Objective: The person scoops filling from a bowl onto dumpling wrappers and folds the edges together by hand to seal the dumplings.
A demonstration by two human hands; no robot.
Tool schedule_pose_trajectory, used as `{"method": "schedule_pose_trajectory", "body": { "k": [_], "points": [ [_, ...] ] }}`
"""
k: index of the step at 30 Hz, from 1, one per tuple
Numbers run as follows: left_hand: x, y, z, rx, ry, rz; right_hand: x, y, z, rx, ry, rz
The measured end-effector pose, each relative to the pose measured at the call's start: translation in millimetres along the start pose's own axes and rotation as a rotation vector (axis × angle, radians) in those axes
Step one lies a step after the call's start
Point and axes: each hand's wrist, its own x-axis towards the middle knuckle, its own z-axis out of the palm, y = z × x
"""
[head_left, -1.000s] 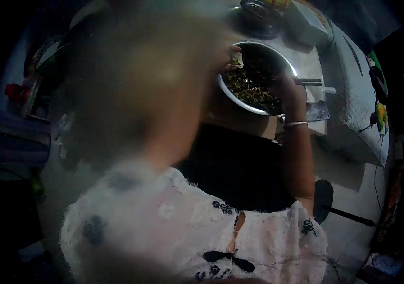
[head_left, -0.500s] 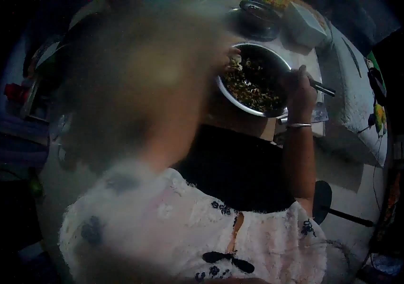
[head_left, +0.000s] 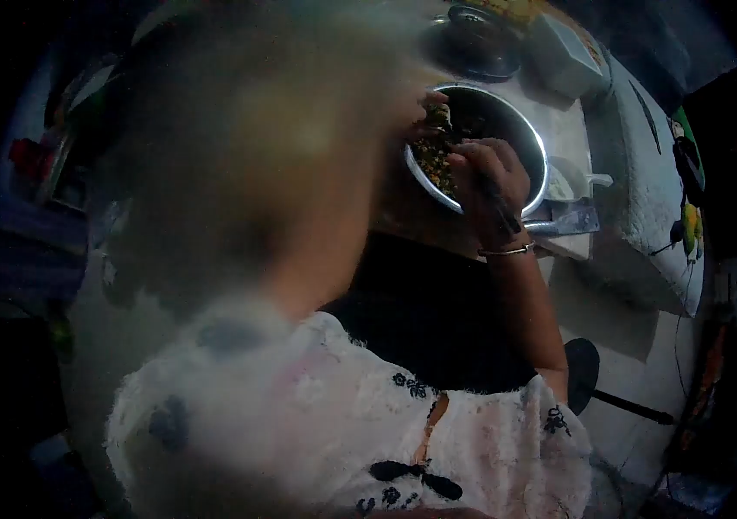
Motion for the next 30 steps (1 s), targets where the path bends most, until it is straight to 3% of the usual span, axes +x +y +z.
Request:
{"method": "schedule_pose_trajectory", "body": {
  "k": [5, 8, 10, 11, 14, 17, 20, 22, 23, 25, 26, 27, 30],
  "points": [
    [5, -10, -7, 0.108, 0.025, -0.021, 4, 8, -12, -0.015, 0.123, -0.005],
    [14, -28, -8, 0.173, 0.061, -0.034, 0, 13, -15, 0.164, 0.221, 0.172],
    [16, -34, -4, -0.158, -0.011, 0.063, -2, 14, -17, 0.147, 0.214, 0.180],
    [17, -35, -7, -0.158, -0.011, 0.063, -3, 13, -17, 0.126, 0.179, 0.161],
    [12, -23, -14, 0.019, -0.071, -0.047, -7, 14, -17, 0.096, 0.143, 0.148],
    [5, -11, 4, 0.127, 0.027, -0.074, -13, 24, -18, 0.118, 0.217, 0.138],
    [0, -3, 19, -0.246, 0.198, 0.125, -23, 36, -25, 0.112, 0.165, 0.314],
    [21, -32, 0, 0.093, 0.111, 0.222, -24, 36, -28, -0.079, -0.002, 0.281],
    [23, -34, -4, 0.204, 0.084, 0.256, -24, 33, -28, -0.023, -0.011, 0.284],
    [2, -1, -4, 0.240, -0.016, -0.071, -26, 39, -23, -0.111, -0.061, 0.249],
    [3, -5, -4, 0.240, -0.018, -0.074, -29, 40, -21, -0.200, -0.110, 0.215],
    [3, -10, -4, 0.083, -0.059, -0.064, -27, 35, -21, -0.104, -0.153, 0.409],
    [7, -20, -6, -0.143, -0.099, -0.043, -25, 43, -17, -0.174, -0.179, 0.377]
  ]
}}
